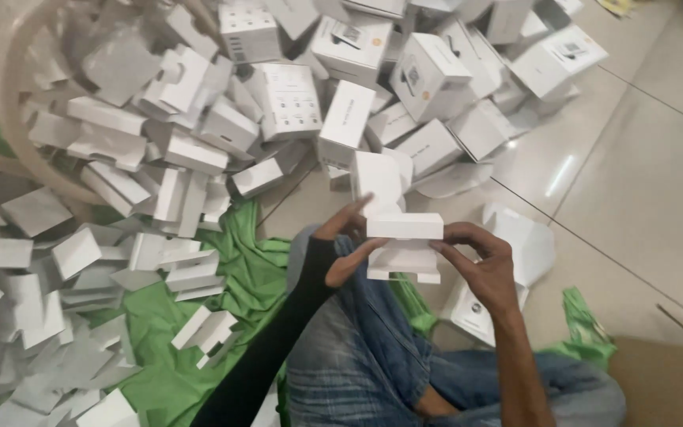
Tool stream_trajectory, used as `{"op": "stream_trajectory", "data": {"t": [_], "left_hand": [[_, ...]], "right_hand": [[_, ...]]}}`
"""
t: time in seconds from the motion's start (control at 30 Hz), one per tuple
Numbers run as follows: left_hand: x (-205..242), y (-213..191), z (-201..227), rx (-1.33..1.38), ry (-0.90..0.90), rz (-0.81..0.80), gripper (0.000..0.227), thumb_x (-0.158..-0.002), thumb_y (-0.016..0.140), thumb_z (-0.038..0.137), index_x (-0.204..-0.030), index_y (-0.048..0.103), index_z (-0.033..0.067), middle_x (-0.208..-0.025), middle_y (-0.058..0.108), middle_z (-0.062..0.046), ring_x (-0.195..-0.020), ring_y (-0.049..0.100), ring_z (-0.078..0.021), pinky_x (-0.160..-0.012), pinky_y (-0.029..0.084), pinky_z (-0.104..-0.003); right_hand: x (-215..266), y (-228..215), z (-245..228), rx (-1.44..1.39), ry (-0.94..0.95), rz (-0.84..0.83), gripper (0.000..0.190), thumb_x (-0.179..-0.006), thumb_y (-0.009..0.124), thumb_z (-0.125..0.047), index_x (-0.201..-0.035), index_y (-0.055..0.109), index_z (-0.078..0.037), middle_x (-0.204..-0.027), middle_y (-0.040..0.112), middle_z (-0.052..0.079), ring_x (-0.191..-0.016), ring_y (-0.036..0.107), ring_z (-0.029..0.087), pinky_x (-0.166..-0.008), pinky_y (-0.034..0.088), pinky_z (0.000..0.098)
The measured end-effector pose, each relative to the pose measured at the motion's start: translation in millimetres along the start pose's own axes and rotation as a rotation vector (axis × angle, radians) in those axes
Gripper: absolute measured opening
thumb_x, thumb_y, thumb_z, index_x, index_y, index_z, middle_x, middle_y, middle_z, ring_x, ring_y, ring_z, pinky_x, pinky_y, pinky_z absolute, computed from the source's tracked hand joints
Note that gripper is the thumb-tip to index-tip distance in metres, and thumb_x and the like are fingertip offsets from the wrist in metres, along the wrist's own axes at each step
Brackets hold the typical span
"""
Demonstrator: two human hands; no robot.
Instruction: Packing small cards into individual product boxes.
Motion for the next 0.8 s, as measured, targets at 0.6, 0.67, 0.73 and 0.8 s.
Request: {"op": "stream_trajectory", "data": {"t": [0.6,0.67,0.73,0.8], "left_hand": [[-46,272,-117,-0.140,0.160,-0.685,0.030,-0.085,0.081,0.018,-0.109,0.070,0.0045,-0.088,0.073,-0.008,-0.082,0.073,-0.0203,-0.077,0.057,-0.033],[-45,275,-118,-0.232,0.317,-0.620,0.028,-0.085,0.080,0.016,-0.108,0.069,0.0047,-0.090,0.069,-0.009,-0.086,0.070,-0.0241,-0.079,0.055,-0.036],[-46,280,-109,-0.318,0.478,-0.547,0.027,-0.084,0.080,0.013,-0.107,0.069,0.0049,-0.092,0.066,-0.010,-0.090,0.066,-0.0279,-0.081,0.053,-0.039],[-50,282,-95,-0.523,0.550,-0.496,0.027,-0.079,0.080,0.014,-0.103,0.069,0.0074,-0.093,0.063,-0.009,-0.092,0.061,-0.0293,-0.078,0.051,-0.041]], "right_hand": [[108,-160,170,0.264,0.426,-0.021,0.034,-0.084,0.081,-0.018,-0.116,0.077,-0.010,-0.097,0.078,0.009,-0.088,0.073,0.018,-0.077,0.061,0.0333],[110,-154,180,0.346,0.407,-0.018,0.034,-0.084,0.081,-0.019,-0.116,0.077,-0.010,-0.098,0.078,0.007,-0.085,0.073,0.019,-0.076,0.060,0.0340],[110,-150,180,0.435,0.382,-0.018,0.033,-0.084,0.082,-0.019,-0.115,0.077,-0.009,-0.098,0.078,0.006,-0.083,0.073,0.020,-0.075,0.059,0.0347],[105,-145,164,0.681,0.099,0.074,0.031,-0.081,0.082,-0.016,-0.111,0.076,-0.009,-0.098,0.074,0.004,-0.090,0.071,0.023,-0.078,0.059,0.0384]]}}
Point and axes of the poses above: each hand's wrist, its own x-axis away from the middle knuckle, its own y-axis out of the palm, z = x × y, the point moved 3 cm from there along -x, towards the middle knuckle
